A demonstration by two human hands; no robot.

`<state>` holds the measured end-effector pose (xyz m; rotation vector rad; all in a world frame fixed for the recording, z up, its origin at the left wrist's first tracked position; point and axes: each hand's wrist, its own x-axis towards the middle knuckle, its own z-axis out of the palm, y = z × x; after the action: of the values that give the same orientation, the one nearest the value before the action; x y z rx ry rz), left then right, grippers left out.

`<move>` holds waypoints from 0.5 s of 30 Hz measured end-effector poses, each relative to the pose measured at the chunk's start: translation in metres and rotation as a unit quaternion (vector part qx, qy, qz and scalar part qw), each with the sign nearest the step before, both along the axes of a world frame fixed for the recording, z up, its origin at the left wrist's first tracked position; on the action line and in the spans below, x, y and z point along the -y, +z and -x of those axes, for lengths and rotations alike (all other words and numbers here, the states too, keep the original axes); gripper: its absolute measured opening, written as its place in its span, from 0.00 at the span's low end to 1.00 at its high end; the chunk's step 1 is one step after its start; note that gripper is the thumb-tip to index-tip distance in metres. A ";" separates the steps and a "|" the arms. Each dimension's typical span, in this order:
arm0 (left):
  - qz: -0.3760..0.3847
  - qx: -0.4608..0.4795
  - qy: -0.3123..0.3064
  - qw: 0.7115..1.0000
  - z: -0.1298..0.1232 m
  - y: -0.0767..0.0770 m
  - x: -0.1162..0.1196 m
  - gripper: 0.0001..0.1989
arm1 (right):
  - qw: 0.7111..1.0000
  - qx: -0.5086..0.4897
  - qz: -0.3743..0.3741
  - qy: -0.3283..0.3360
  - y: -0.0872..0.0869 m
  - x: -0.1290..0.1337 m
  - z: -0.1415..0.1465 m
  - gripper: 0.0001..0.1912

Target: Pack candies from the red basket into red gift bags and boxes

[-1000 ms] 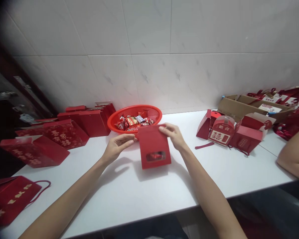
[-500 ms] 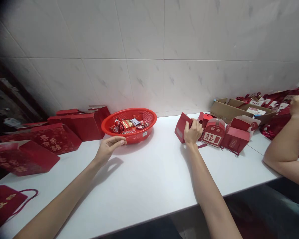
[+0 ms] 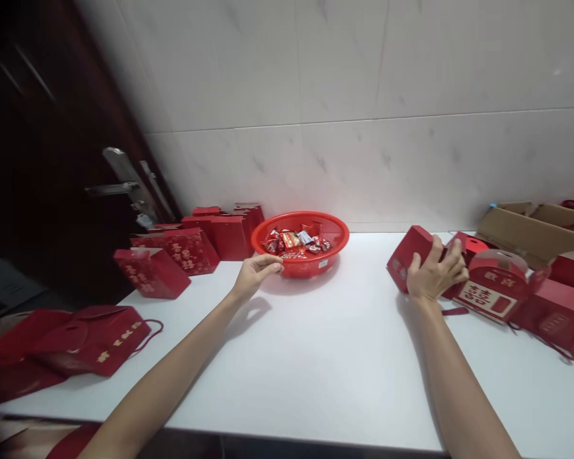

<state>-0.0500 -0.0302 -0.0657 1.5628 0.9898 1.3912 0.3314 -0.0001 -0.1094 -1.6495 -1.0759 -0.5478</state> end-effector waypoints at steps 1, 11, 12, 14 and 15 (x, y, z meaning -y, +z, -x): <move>-0.008 -0.002 0.005 1.000 0.002 0.003 0.000 0.16 | 1.000 0.009 -0.004 0.008 -0.001 -0.001 -0.001 0.27; -0.096 -0.045 0.137 0.985 0.057 0.055 0.009 0.20 | 0.982 0.119 -0.130 0.074 0.008 0.003 0.030 0.30; -0.101 -0.071 0.147 0.981 0.065 0.067 0.011 0.21 | 0.973 0.147 -0.142 0.106 0.009 0.008 0.045 0.28; -0.114 -0.129 0.167 0.971 0.082 0.094 0.018 0.22 | 0.948 0.200 -0.150 0.199 0.008 0.022 0.080 0.25; -0.116 -0.165 0.176 0.963 0.091 0.108 0.022 0.22 | 0.931 0.219 -0.145 0.254 0.005 0.031 0.100 0.25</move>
<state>-0.1407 -0.0526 0.0428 1.9037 1.4012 1.5611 0.2317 -0.0309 -0.1040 -0.9514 -1.5987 -0.7028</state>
